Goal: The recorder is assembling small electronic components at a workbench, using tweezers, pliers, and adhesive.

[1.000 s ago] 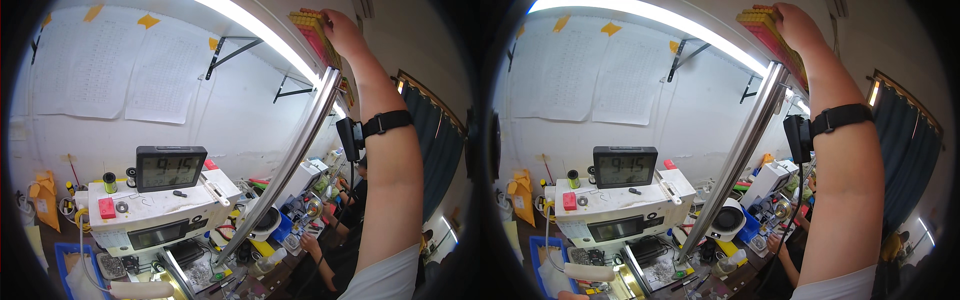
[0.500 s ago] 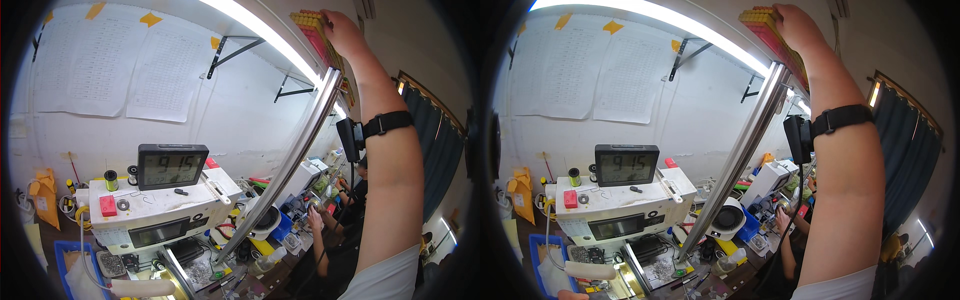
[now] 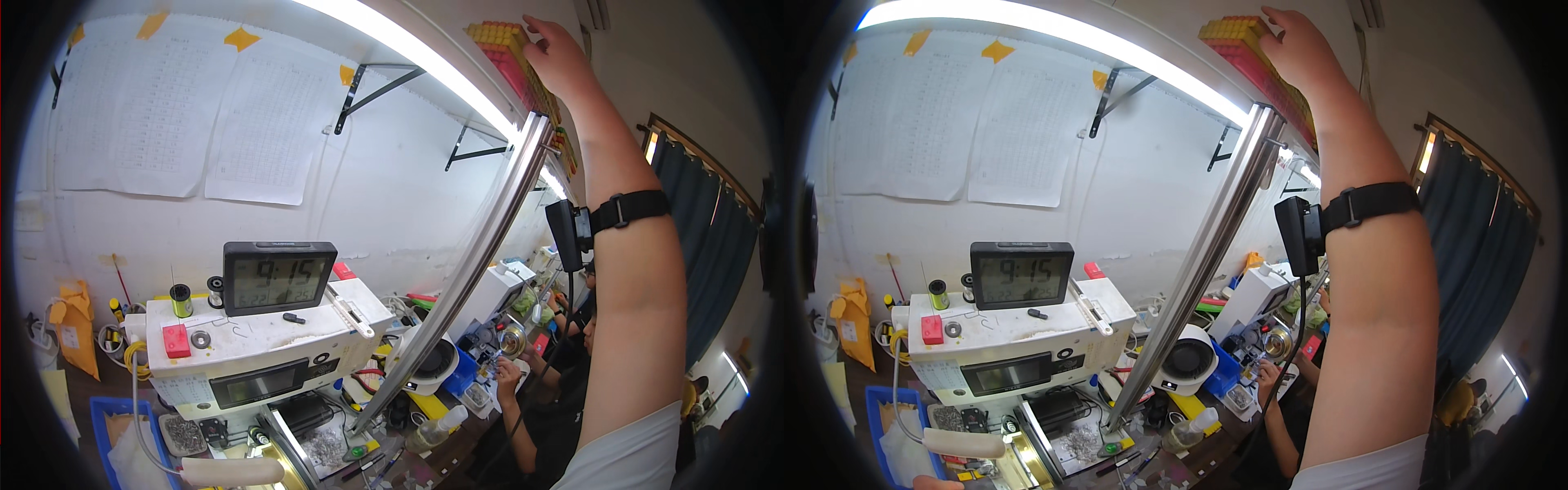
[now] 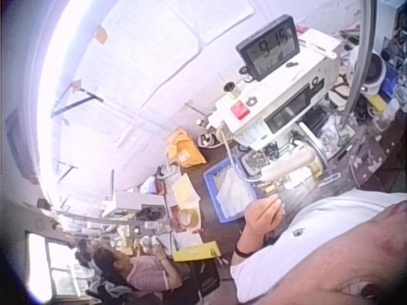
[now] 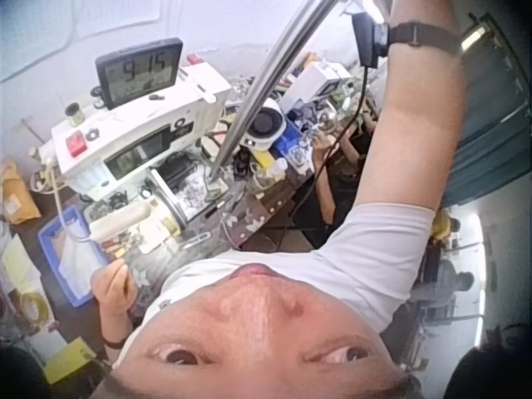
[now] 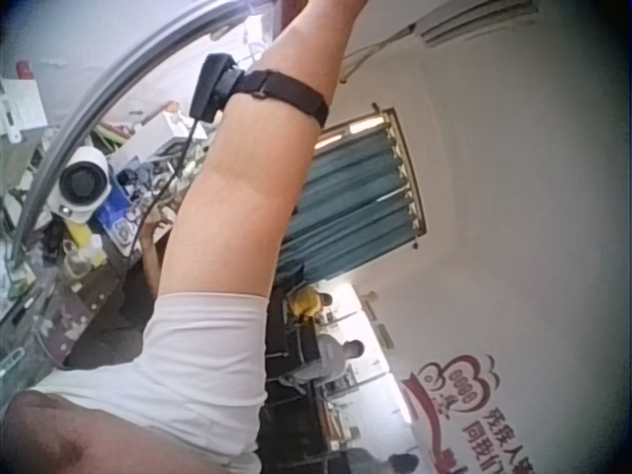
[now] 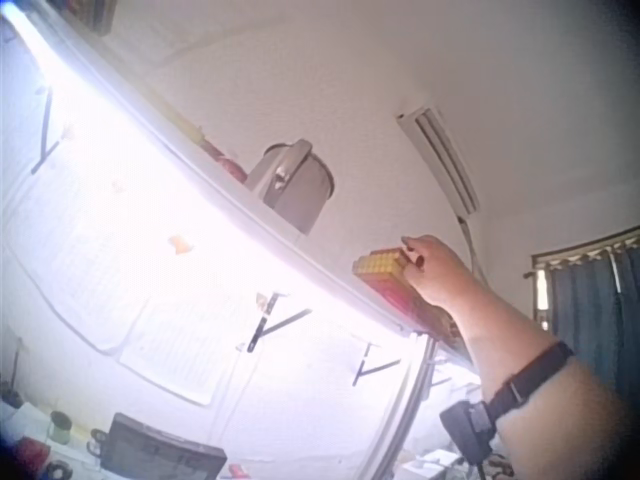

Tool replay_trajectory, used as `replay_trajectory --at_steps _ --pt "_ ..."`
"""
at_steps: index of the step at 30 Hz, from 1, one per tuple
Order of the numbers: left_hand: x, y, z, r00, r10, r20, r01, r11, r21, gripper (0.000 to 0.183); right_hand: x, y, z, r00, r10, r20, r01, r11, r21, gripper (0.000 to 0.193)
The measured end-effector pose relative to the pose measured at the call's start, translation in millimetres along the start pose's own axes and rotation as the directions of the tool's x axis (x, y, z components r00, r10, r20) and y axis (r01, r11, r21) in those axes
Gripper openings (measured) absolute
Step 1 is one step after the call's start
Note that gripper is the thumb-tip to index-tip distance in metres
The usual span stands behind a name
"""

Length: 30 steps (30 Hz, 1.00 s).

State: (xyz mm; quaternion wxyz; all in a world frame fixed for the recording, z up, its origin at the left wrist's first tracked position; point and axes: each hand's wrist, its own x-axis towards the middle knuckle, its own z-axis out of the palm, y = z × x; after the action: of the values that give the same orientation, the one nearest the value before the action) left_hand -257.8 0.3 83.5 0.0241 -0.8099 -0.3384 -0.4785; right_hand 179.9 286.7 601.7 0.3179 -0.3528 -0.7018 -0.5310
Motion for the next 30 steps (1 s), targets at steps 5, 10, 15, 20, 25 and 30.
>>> replay_trajectory --at_steps 5,10,15,20,25,30 --pt "0.7 2.8 -1.2 1.000 -0.004 0.004 0.004 1.000 0.012 0.020 -4.5 -19.4 0.3 0.997 0.071 -0.027 -0.071 0.997 0.012 0.038" --pt "-0.3 2.0 0.2 1.000 -0.005 0.011 0.005 1.000 0.001 0.020 -3.9 -17.9 0.4 0.997 0.071 -0.042 -0.071 0.997 0.013 0.034" --pt "0.0 3.2 -0.6 1.000 0.001 0.015 -0.001 1.000 0.002 0.018 -6.7 -10.7 0.9 0.996 0.070 -0.062 -0.069 0.997 0.018 0.033" --pt "1.8 6.9 -3.7 1.000 -0.001 0.020 0.000 1.000 0.013 0.017 -18.7 0.9 -18.6 0.988 0.058 -0.145 -0.064 0.997 -0.037 0.034" --pt "-1.6 10.6 -6.4 1.000 0.017 0.003 -0.017 1.000 0.023 0.016 -46.0 7.0 -57.5 0.964 0.210 -0.165 -0.204 0.977 0.056 0.033" --pt "-4.0 23.8 -15.4 0.999 0.052 -0.016 -0.051 0.998 0.038 0.015 -78.2 -7.9 -79.9 0.956 0.272 -0.109 -0.260 0.959 0.114 0.032"
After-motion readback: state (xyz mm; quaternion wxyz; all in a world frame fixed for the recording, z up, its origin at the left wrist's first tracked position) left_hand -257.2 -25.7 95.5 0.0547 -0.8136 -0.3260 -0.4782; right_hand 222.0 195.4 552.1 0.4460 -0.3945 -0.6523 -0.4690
